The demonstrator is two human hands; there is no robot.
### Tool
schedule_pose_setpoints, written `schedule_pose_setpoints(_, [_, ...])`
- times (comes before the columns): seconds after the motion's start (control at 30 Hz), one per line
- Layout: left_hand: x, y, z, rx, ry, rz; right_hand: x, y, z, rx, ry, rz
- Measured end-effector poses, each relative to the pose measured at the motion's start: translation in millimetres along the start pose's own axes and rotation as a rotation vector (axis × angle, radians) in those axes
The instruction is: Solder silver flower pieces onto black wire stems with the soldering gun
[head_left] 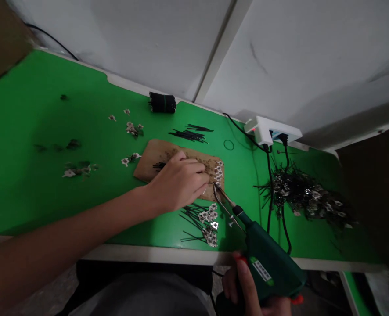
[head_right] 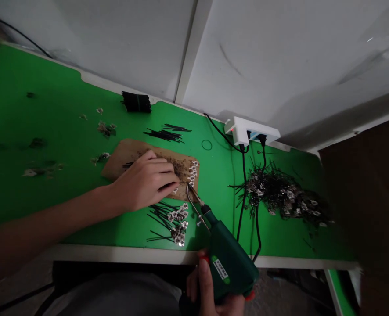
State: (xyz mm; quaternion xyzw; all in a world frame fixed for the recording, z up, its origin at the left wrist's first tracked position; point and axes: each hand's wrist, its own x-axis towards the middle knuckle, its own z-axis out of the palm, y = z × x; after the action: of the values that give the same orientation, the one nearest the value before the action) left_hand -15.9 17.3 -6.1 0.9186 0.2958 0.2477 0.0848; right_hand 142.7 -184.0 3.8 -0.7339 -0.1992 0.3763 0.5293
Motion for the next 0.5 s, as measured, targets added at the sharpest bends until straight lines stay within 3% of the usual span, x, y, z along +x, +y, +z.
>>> schedule_pose_setpoints(0.5, [0.0,-0.3,1.6,-0.006,0.003,-0.006,-3.9,8.5,3.3,0.157,-0.001,-0.022])
